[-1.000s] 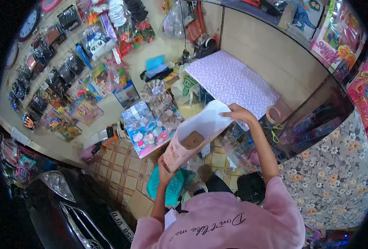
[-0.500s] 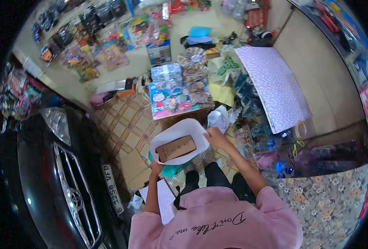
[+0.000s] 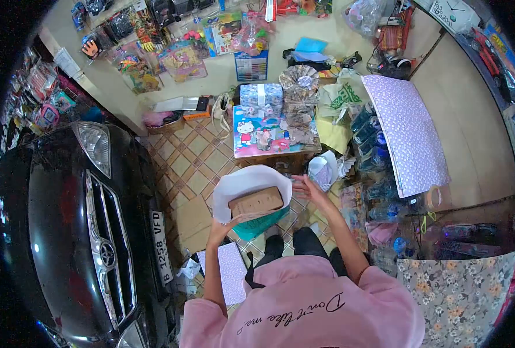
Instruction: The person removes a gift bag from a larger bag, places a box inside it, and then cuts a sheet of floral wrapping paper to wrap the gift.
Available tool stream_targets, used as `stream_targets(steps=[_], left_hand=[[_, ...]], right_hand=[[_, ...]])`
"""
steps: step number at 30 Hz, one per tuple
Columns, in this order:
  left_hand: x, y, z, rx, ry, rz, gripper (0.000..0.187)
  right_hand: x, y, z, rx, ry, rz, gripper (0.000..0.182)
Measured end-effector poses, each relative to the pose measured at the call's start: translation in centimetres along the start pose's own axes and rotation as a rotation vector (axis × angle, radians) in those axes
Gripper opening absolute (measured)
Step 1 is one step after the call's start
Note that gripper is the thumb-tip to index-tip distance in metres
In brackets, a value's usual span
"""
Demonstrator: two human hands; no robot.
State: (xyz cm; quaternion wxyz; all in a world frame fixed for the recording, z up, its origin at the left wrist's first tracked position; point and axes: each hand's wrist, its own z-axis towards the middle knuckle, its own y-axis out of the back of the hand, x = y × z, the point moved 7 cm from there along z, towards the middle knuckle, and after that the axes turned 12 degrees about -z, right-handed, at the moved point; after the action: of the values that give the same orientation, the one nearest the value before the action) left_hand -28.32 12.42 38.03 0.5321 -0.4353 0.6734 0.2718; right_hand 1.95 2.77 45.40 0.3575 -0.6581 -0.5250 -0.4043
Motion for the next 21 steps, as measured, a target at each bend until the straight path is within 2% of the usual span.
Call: stream_targets(steps=[2, 5, 7, 9, 11, 12, 16, 17, 19, 21], left_hand=[[0.3, -0.5, -0.1, 0.032, 0.035, -0.029, 0.063], [-0.5, -2.3, -0.4, 0.089, 0.061, -0.042, 0.076], [0.9, -2.4, 0.4, 0.086, 0.042, -0.033, 0.091], [2.3, -2.1, 1.8, 0.069, -0.131, 0.157, 0.104], [2.8, -2.0, 2.3, 0.085, -0.220, 0.138, 0.112], [1.4, -3.0, 1.8, 0.109, -0.221, 0.024, 0.114], [-0.5, -3.9, 0.8, 0.172, -0.087, -0.121, 0.107], [-0.8, -3.4, 0.8, 0.164, -0.147, 0.045, 0.091], [-0.1, -2.6, 0.6, 0.165, -0.070, 0.046, 0.074], [-1.0, -2.4, 0.0, 0.171, -0.030, 0.034, 0.062]], right_hand=[[-2.8, 0.0, 0.4, -0.048, 0.044, 0.075, 0.066], [-9.1, -0.6, 2.8, -0.156, -0.055, 0.134, 0.071], [-10.9, -2.4, 4.0, -0.055, 0.005, 0.204, 0.073], [-8.8, -4.8, 3.6, -0.014, 0.043, 0.177, 0.073], [-8.4, -6.7, 4.0, 0.064, 0.098, 0.228, 0.073], [-7.4, -7.5, 3.8, 0.104, 0.125, 0.253, 0.073], [-4.3, -8.3, 2.3, 0.166, 0.151, 0.221, 0.071], [-3.7, -8.1, 2.0, 0.178, 0.183, 0.193, 0.071], [-3.0, -7.5, 1.2, 0.205, 0.243, 0.135, 0.072], [-3.1, -6.1, 0.6, 0.222, 0.282, 0.022, 0.066]])
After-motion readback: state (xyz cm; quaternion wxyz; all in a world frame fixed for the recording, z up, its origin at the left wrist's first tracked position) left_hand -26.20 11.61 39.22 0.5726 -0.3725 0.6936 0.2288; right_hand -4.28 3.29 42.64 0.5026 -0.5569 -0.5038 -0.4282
